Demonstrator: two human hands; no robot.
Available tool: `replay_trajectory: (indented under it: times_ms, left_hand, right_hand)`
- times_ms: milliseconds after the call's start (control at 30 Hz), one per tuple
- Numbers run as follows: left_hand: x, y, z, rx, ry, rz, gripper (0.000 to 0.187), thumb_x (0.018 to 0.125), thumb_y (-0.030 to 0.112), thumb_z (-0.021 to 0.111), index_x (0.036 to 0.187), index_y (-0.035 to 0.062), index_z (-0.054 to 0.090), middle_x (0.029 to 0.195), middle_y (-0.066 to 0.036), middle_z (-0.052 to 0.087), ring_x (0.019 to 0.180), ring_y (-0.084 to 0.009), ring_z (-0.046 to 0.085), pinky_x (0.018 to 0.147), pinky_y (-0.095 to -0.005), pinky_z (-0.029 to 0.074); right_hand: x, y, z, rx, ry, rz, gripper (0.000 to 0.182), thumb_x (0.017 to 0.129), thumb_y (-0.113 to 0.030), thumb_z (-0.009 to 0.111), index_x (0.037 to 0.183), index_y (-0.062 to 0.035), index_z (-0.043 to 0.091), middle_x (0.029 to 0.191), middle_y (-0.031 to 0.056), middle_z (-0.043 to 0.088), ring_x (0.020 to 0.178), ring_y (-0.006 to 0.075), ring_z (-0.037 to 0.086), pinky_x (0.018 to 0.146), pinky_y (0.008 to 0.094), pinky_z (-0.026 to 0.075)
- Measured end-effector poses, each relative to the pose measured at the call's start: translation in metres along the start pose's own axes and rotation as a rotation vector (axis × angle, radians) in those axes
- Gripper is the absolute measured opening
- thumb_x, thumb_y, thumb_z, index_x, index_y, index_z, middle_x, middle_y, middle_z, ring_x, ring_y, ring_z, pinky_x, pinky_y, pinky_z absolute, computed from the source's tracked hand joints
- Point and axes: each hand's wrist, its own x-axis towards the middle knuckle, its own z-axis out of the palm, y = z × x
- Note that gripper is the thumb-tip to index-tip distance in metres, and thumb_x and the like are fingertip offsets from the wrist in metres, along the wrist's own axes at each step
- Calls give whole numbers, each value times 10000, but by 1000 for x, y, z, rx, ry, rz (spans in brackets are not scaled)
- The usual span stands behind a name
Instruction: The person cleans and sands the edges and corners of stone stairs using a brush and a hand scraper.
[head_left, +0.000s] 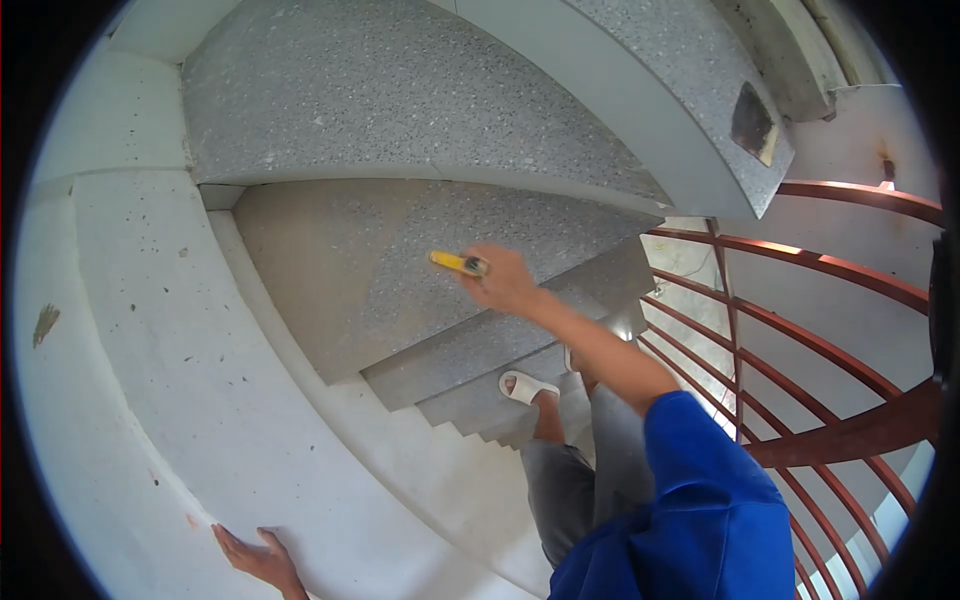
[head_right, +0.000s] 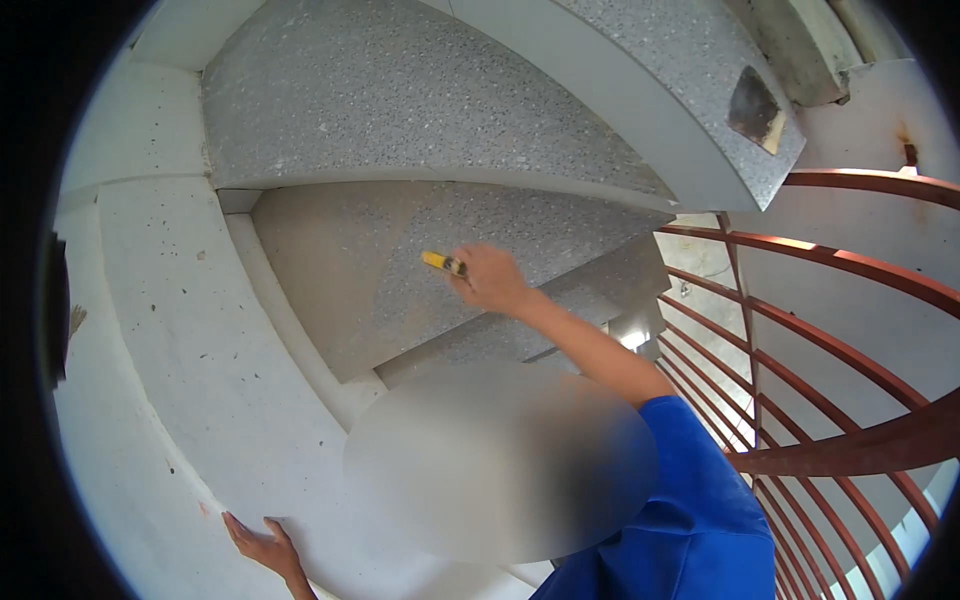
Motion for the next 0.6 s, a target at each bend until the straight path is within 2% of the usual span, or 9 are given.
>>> replay_trajectory:
  times_ms: [100,233,333,367,433,467,500,533,600]
  left_hand:
    - [-1,0,-1,-15,2,-14,696,807,132,595,1422,-14,305,1425,-227,378,1307,-391,376,1075,-475,314]
    - [3,11,-11,-50,39,9,683,799,131,594,1408,-26,328,1412,-242,391,1293,-401,391,1072,-475,321]
    - [2,11,-12,-49,47,12,681,798,150,598,1400,-36,340,1397,-259,402,1273,-420,409,1062,-483,336]
    - [8,27,-25,100,73,106,666,796,287,603,1270,-147,427,1230,-326,505,1099,-488,514,931,-545,433]
    - [23,43,-45,12,39,105,659,804,277,600,1274,-150,422,1220,-335,511,1093,-492,519,931,-548,436]
    - [25,46,-48,-37,19,88,656,808,271,599,1277,-152,420,1215,-339,514,1090,-494,522,931,-549,437]
    - [29,40,-48,-13,34,96,653,808,267,600,1276,-153,421,1206,-344,517,1086,-494,525,933,-547,438]
    - [27,35,-43,10,47,91,650,809,262,601,1274,-154,422,1198,-349,520,1082,-494,528,935,-545,439]
    - [17,36,-40,30,48,81,650,809,261,603,1274,-156,421,1194,-356,518,1081,-495,529,939,-543,440]
  right_hand:
    - [61,7,-87,-174,308,-309,432,725,-192,711,1138,-127,599,924,102,642,745,266,623,601,372,515]
    - [170,42,-137,-367,497,-278,312,763,-148,653,1073,-122,634,979,102,640,833,269,642,617,369,536]
    - [190,108,-131,-649,300,-47,263,799,-133,594,1058,-115,635,982,112,635,852,286,641,634,391,536]
    - [169,118,-135,-636,279,-17,255,813,-131,576,1062,-112,631,972,123,633,861,296,639,649,407,533]
    - [86,127,-140,-568,318,35,260,844,-130,548,1090,-109,628,949,152,627,894,315,632,692,441,523]
    - [28,116,-158,-572,232,172,291,854,-178,577,1133,-113,624,969,156,623,904,316,628,697,430,522]
    - [-16,101,-176,-546,178,393,481,721,-67,694,1194,-74,600,1207,171,575,1039,335,601,836,417,512]
    - [-56,99,-190,-614,168,486,494,704,-81,711,1186,-62,606,1190,160,590,1031,326,611,835,409,516]
    - [-53,69,-212,-545,243,376,462,763,-140,683,1215,-110,595,1125,150,596,967,315,622,762,409,530]
